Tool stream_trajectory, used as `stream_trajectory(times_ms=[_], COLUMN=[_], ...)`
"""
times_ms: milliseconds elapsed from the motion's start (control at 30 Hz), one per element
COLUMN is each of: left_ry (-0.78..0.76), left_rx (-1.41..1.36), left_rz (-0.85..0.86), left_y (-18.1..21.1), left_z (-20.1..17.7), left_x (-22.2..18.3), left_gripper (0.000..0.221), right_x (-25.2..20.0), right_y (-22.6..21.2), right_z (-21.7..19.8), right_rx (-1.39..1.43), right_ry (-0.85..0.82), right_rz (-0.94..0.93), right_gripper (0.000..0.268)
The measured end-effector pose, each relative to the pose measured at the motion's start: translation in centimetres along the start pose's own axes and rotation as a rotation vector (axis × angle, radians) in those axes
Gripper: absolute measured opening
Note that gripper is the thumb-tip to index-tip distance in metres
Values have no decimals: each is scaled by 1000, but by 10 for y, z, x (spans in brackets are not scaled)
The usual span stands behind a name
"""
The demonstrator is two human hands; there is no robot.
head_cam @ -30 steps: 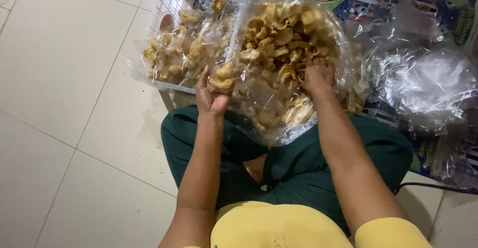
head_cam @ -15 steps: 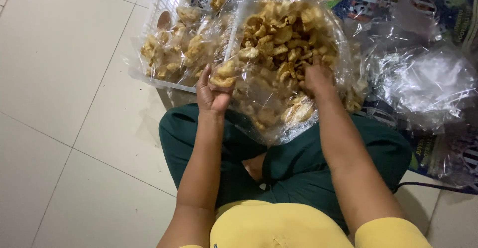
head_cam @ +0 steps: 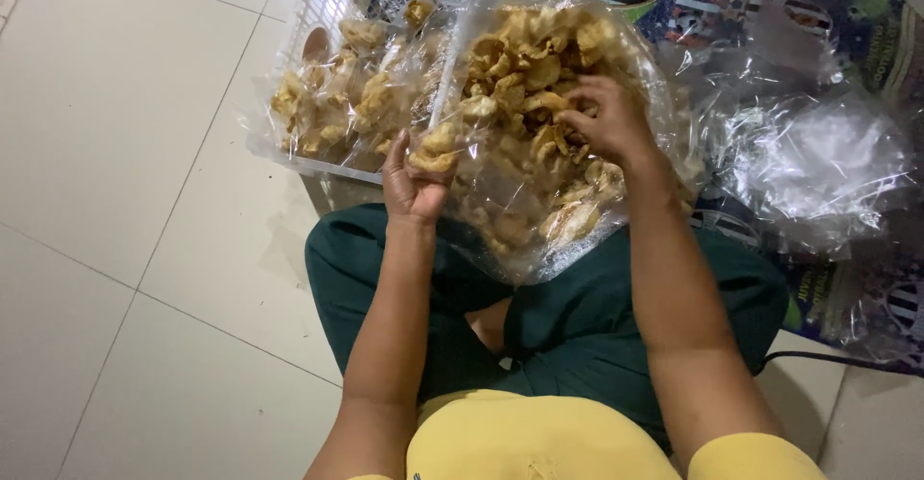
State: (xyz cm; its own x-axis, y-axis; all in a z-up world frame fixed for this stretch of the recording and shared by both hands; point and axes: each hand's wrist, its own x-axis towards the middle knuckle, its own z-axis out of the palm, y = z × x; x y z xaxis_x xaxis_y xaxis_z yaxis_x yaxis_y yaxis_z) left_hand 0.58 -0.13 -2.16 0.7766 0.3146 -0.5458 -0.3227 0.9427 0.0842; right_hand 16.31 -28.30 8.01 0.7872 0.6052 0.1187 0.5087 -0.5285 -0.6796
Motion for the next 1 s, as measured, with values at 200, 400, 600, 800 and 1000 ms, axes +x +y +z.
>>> stream_trajectory(times_ms=[200, 400, 600, 800, 1000], left_ry=[-125, -170, -168, -249, -328], left_rx=[-21, 131, 195, 263, 156], left_rz=[-77, -62, 79, 164, 107], left_y=[-29, -48, -55, -55, -61], left_z=[29, 42, 33, 33, 45], left_x=[-37, -53, -41, -46, -61], left_gripper=[46, 35, 34, 34, 32], right_x=[-20, -24, -21, -8, -9], right_y=[-100, -85, -68, -41, -57], right_z=[-38, -8, 24, 51, 53], right_rx=[242, -65, -478, -352, -56], right_ry=[-272, -119, 60, 153, 233], right_rz=[-198, -400, -391, -345, -339], right_gripper=[24, 26, 26, 23, 12])
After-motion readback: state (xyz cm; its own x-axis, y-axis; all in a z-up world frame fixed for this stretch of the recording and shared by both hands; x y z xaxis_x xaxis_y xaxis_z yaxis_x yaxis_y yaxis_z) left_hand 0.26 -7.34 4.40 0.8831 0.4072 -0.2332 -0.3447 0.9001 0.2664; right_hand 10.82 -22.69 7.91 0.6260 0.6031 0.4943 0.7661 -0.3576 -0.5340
